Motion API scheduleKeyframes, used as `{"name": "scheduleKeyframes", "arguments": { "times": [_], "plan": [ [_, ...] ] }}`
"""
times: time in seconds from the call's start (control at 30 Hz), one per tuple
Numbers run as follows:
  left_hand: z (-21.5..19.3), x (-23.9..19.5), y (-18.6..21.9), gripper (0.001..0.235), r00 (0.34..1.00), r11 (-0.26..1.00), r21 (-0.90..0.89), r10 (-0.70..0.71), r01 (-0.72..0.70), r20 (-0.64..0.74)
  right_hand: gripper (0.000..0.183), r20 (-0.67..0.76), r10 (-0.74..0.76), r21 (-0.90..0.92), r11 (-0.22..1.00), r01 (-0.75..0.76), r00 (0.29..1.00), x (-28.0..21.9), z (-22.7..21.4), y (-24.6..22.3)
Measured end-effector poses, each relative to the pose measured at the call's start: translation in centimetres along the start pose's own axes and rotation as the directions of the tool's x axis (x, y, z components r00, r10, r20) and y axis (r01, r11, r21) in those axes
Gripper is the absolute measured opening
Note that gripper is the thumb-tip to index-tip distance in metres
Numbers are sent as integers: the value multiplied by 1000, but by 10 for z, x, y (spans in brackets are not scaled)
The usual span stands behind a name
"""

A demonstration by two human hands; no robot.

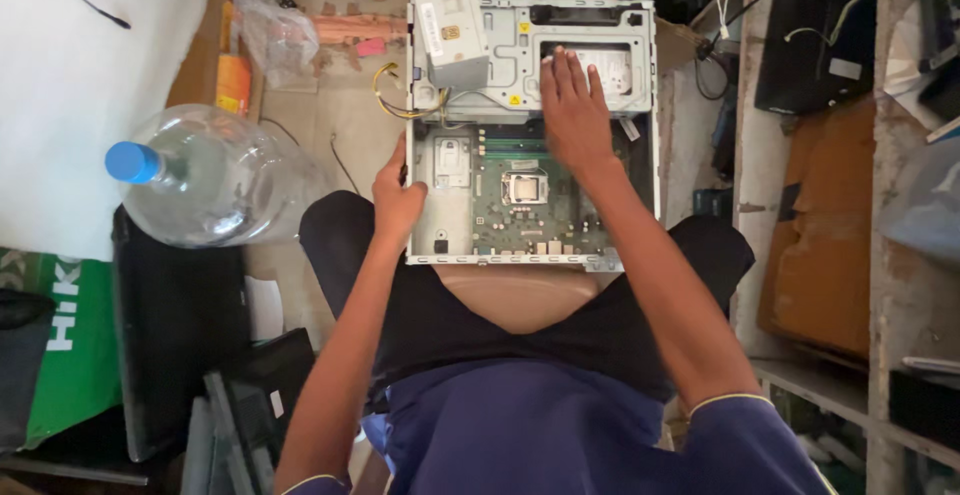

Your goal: The person works on an open desktop computer case resting on their lap, removing the hard drive and power supply, then reconnecting internal cables to the motherboard.

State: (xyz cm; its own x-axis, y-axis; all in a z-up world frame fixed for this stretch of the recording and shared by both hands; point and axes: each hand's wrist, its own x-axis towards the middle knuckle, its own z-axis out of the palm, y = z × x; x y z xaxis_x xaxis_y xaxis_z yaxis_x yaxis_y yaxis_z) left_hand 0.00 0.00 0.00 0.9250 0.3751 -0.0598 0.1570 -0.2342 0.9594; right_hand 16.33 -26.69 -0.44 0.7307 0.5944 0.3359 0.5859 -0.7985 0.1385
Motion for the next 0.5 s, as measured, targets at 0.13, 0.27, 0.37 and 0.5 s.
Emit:
{"name": "scheduleKeyframes", "arguments": {
  "times": [0.13, 0.27, 0.37, 0.5],
  "plan": [
    [0, 1, -3, 84, 995, 994, -36, 104, -104, 3, 77, 84, 43, 164, 985, -57, 995, 18, -19, -2],
    [1, 1, -2, 84, 999, 998, -56, 36, -35, 14, 76, 102, 56, 131, 989, -69, 993, 21, -20, -4],
    [0, 0, -1, 85, 998, 994, -87, 62, -60, 18, 73, 93, 47, 120, 991, -58, 995, 22, -14, -4],
    [-1, 0, -2, 84, 1000, 999, -43, 19, -19, 11, 77, 137, 66, 127, 988, -84, 988, 26, -9, -3]
  ]
}}
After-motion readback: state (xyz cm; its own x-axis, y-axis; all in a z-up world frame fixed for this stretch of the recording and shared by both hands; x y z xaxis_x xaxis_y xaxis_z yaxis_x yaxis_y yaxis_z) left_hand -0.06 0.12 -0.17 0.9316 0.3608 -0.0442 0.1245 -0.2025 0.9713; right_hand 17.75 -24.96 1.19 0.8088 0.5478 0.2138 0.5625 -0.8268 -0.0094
